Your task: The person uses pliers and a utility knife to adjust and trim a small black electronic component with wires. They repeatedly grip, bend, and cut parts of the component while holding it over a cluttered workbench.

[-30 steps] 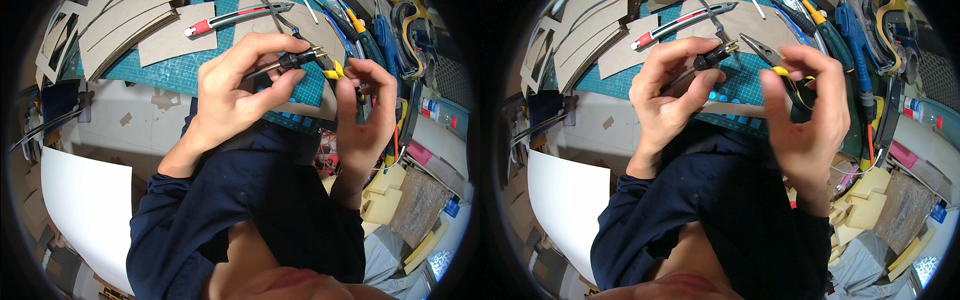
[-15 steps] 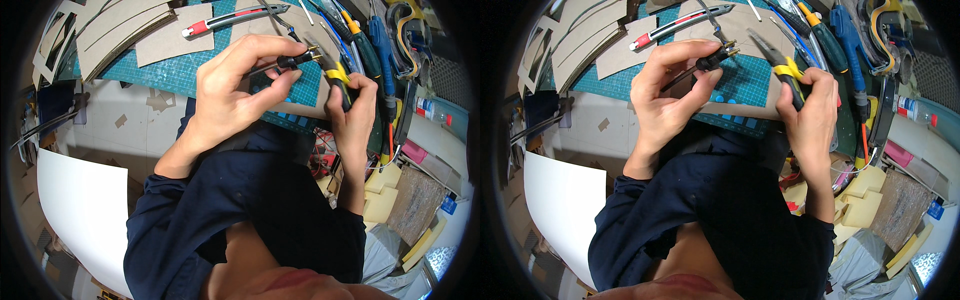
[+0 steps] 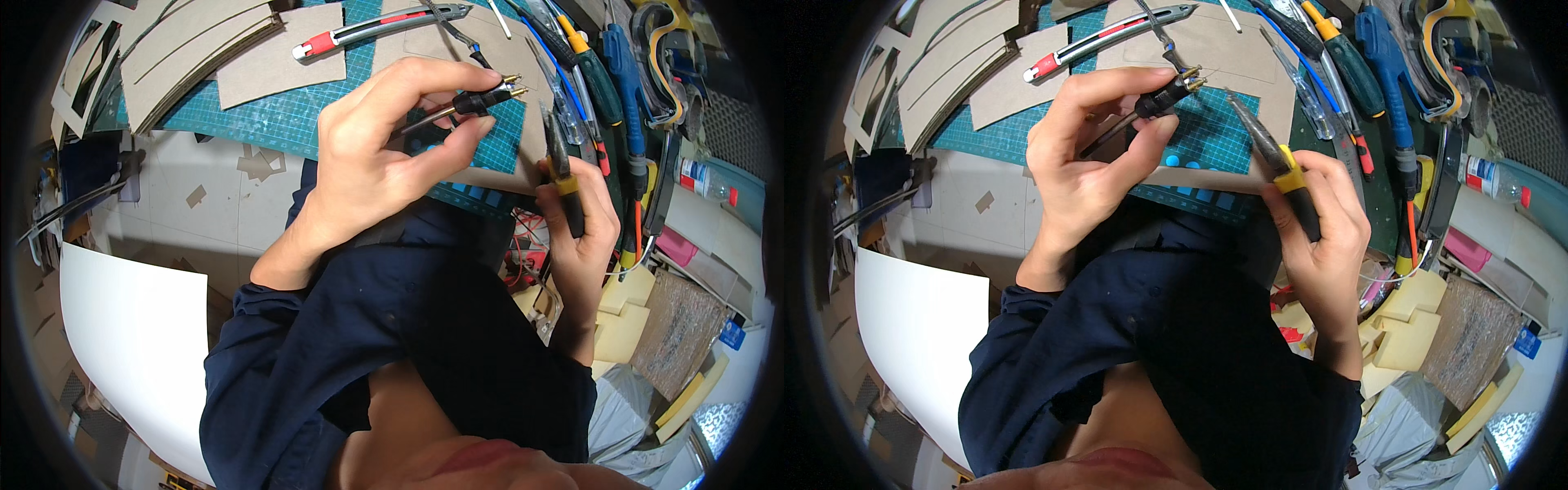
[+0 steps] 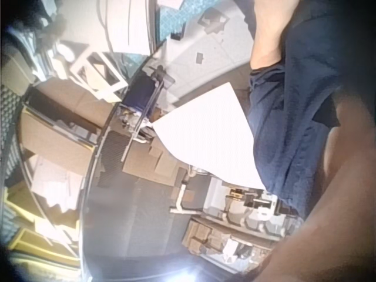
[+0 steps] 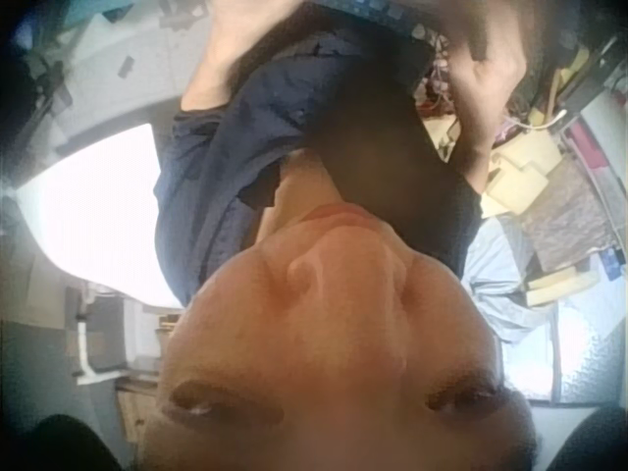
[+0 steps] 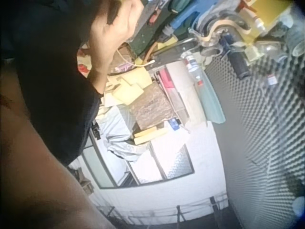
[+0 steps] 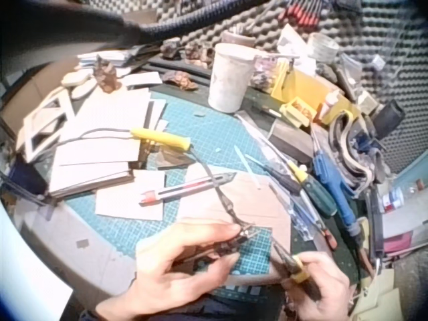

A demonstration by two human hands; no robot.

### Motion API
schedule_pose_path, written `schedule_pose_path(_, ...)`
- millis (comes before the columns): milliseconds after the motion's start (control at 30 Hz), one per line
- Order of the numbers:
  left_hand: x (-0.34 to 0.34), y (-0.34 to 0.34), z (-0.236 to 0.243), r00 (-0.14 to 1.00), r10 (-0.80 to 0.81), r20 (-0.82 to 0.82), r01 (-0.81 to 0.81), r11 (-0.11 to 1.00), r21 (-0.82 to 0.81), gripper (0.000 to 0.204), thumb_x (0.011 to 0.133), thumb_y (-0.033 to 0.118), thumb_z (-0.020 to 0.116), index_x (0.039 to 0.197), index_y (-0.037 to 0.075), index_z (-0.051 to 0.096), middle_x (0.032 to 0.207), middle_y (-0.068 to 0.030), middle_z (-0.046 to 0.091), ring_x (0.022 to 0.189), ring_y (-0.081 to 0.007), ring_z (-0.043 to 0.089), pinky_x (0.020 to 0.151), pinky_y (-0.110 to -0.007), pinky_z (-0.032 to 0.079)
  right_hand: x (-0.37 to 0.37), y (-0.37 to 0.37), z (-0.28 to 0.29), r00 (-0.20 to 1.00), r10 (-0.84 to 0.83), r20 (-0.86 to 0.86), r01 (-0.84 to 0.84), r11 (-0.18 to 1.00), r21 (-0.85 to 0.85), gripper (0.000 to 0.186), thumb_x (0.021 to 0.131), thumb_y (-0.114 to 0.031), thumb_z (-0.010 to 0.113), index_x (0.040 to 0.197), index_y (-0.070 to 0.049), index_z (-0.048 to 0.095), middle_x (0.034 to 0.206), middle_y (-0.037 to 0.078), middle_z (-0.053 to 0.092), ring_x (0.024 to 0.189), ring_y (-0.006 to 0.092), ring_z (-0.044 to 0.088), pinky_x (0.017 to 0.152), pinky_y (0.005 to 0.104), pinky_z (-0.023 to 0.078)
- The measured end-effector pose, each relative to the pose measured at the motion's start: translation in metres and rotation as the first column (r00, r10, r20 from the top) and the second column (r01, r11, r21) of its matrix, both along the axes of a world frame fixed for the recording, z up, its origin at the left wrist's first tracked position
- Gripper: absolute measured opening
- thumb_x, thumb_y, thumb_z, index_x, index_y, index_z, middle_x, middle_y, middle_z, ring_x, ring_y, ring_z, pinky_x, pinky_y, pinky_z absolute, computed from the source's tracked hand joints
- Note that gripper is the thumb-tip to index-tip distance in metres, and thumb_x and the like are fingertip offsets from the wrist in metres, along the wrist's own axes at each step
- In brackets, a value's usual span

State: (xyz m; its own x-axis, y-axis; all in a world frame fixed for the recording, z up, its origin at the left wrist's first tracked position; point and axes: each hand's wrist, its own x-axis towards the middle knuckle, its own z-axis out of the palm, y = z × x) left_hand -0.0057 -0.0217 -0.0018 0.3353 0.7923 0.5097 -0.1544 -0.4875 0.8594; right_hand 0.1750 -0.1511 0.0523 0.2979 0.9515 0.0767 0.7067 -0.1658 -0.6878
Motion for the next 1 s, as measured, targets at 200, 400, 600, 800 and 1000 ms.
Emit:
schedule_pose_path(200, 0.0027, -0.0014, -0.0004, 0.999, 0.029, 0.039, -0.027, 0.999, -0.038, 0.036, 0.075, -0.003, 0.080, 0.110, 0.004, 0.071, 0.095, -0.0047, 0.072, 0.076, -0.0089, 0.066, 0.068, -0.021, 0.052, -0.0062, 0.0034, 0.0051, 1.000, 0.000, -0.013, 0.000, 1.000, -0.025, 0.021, 0.085, -0.001, 0.072, 0.104, 0.005, 0.065, 0.104, 0.013, 0.063, 0.088, 0.0231, 0.064, 0.079, 0.0303, 0.050)
schedule_pose_path(400, -0.0045, 0.0011, -0.0006, 0.998, -0.025, -0.064, 0.027, 0.999, 0.030, 0.039, 0.078, -0.008, 0.076, 0.115, -0.001, 0.066, 0.108, -0.0098, 0.070, 0.090, -0.0108, 0.066, 0.081, -0.022, 0.053, -0.0100, 0.0064, 0.0102, 1.000, 0.009, -0.018, -0.010, 0.999, -0.048, 0.021, 0.085, -0.001, 0.073, 0.103, 0.006, 0.064, 0.100, 0.012, 0.063, 0.083, 0.0225, 0.064, 0.075, 0.0304, 0.050)
schedule_pose_path(600, -0.0067, 0.0013, -0.0003, 0.994, -0.051, -0.095, 0.057, 0.997, 0.056, 0.041, 0.078, -0.011, 0.075, 0.117, -0.002, 0.063, 0.114, -0.0122, 0.069, 0.096, -0.0110, 0.066, 0.088, -0.022, 0.053, -0.0096, 0.0074, 0.0089, 0.999, 0.035, -0.010, -0.036, 0.999, -0.031, 0.020, 0.085, -0.002, 0.073, 0.101, 0.005, 0.063, 0.099, 0.012, 0.062, 0.081, 0.0221, 0.063, 0.073, 0.0301, 0.050)
schedule_pose_path(800, 0.0016, 0.0003, -0.0017, 0.999, 0.028, 0.028, -0.028, 1.000, 0.009, 0.038, 0.074, -0.002, 0.081, 0.110, 0.005, 0.071, 0.095, -0.0051, 0.071, 0.076, -0.0109, 0.067, 0.067, -0.022, 0.053, -0.0094, 0.0084, 0.0095, 0.999, 0.043, -0.003, -0.043, 0.998, -0.049, 0.023, 0.083, -0.003, 0.075, 0.100, 0.005, 0.063, 0.097, 0.012, 0.061, 0.080, 0.0219, 0.062, 0.071, 0.0299, 0.050)
schedule_pose_path(1000, -0.0054, 0.0005, 0.0021, 0.998, -0.035, -0.053, 0.036, 0.999, 0.008, 0.040, 0.078, -0.007, 0.076, 0.116, 0.001, 0.066, 0.104, -0.0083, 0.070, 0.086, -0.0091, 0.066, 0.076, -0.020, 0.052, -0.0057, 0.0094, 0.0040, 0.998, 0.064, -0.018, -0.064, 0.998, -0.011, 0.023, 0.082, 0.000, 0.075, 0.101, 0.004, 0.062, 0.096, 0.012, 0.062, 0.080, 0.0218, 0.062, 0.072, 0.0294, 0.050)
